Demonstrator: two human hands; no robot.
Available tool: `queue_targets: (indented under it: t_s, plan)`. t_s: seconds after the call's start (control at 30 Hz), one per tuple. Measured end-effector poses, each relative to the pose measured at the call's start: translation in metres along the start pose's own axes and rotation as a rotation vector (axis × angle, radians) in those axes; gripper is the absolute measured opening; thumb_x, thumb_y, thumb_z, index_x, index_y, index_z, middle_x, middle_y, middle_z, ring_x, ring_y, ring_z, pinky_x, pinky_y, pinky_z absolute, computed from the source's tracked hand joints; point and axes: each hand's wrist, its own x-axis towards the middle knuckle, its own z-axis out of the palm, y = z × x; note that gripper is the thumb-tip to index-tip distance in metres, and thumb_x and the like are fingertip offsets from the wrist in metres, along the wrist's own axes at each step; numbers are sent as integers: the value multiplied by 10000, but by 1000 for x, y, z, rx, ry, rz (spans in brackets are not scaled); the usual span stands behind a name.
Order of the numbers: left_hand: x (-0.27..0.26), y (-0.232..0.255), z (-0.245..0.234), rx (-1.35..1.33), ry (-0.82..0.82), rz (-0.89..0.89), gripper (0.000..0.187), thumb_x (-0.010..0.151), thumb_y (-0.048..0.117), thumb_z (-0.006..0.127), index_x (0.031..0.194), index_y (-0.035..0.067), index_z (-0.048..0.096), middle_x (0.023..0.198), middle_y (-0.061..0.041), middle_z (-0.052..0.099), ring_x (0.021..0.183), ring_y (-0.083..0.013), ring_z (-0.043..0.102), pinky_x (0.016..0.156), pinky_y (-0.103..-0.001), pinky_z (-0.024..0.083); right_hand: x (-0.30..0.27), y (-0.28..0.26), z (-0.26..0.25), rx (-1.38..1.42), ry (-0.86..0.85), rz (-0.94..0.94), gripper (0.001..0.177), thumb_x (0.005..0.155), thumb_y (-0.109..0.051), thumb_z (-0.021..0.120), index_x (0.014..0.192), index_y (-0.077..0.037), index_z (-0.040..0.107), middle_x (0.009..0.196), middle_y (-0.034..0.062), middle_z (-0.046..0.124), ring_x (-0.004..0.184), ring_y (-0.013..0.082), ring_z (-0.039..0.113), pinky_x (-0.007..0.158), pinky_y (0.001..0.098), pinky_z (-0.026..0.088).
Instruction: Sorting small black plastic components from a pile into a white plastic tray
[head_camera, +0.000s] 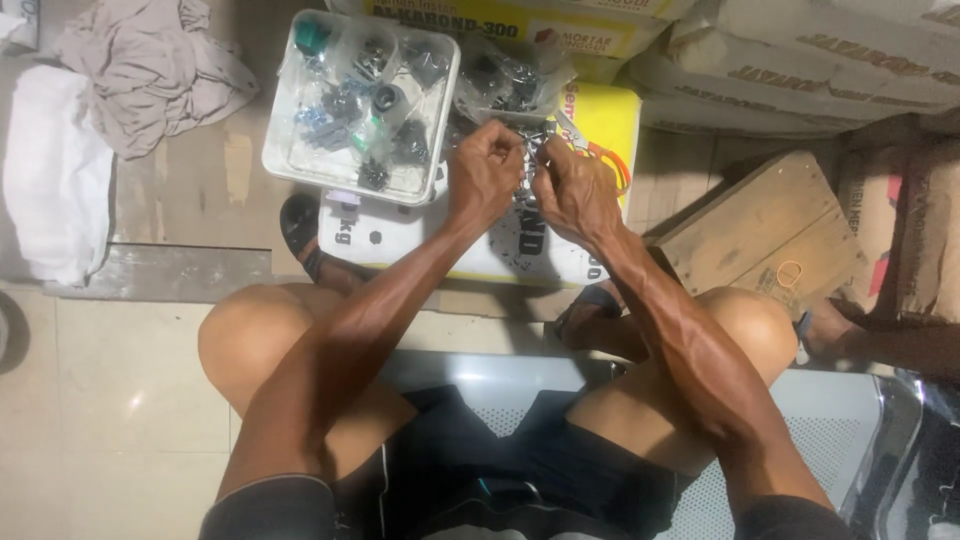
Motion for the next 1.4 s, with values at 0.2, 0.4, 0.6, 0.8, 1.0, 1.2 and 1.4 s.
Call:
queue_targets:
  t_s: [0.2, 0.4, 0.6, 0.8, 1.0, 1.2, 1.4]
  plan:
    - [-3, -6, 11, 192, -8, 146, 126, 902, -59, 624, 891, 59, 664, 777, -132, 706, 682, -223, 724, 598, -287, 613, -5, 6, 3, 37, -25, 54, 103, 984, -44, 544, 984, -44, 647, 565, 125, 577, 526, 278, 635, 558, 379, 504]
    - [-12, 15, 11, 172, -88, 176, 139, 909, -57, 614, 881, 57, 687, 741, -141, 741, 633, -193, 726, 578, -303, 578, 5, 3, -6, 278, -49, 158, 118, 1013, -31, 532, 965, -36, 640, 622, 126, 602, 571, 245, 630, 608, 379, 522]
    - [5, 15, 20, 65, 51, -32, 81, 887, 114, 726, 838, 131, 664, 755, 1, 695, 641, -133, 681, 536, -297, 640, 31, -38, -57, 532, -261, 374, 244, 1065, -293, 587, 1235, -136, 509, 869, 29, 667, 764, 151, 657, 720, 294, 561]
    - [11, 8, 28, 43, -3, 47, 86, 922, 96, 649, 852, 145, 655, 775, -1, 714, 586, -121, 692, 434, -254, 633, 33, -21, -60, 619, -262, 438, 201, 1016, -91, 708, 1212, -129, 682, 834, -18, 692, 784, 109, 718, 825, 280, 636]
    - [10, -22, 33, 94, -87, 236, 188, 925, -63, 544, 890, 72, 669, 720, -9, 694, 430, -68, 507, 295, -197, 415, 34, -11, -48, 487, -223, 503, 235, 907, 65, 737, 976, -155, 697, 1195, 114, 725, 1082, 247, 738, 943, 404, 673]
    - [-8, -21, 14, 514, -68, -180, 181, 972, 62, 543, 1058, 41, 701, 895, -184, 747, 835, -250, 770, 713, -342, 603, -4, 74, 30, -230, -221, 246, 222, 803, 3, 825, 984, -118, 783, 890, 131, 698, 862, 398, 744, 818, 528, 593]
    - [-54, -10, -9, 833, -314, -367, 236, 982, 72, 536, 1154, -27, 663, 951, -205, 707, 945, -359, 760, 831, -438, 602, -10, 96, 52, -224, -267, 370, 379, 833, 6, 751, 1191, -112, 723, 1056, 200, 717, 1062, 452, 713, 941, 614, 553]
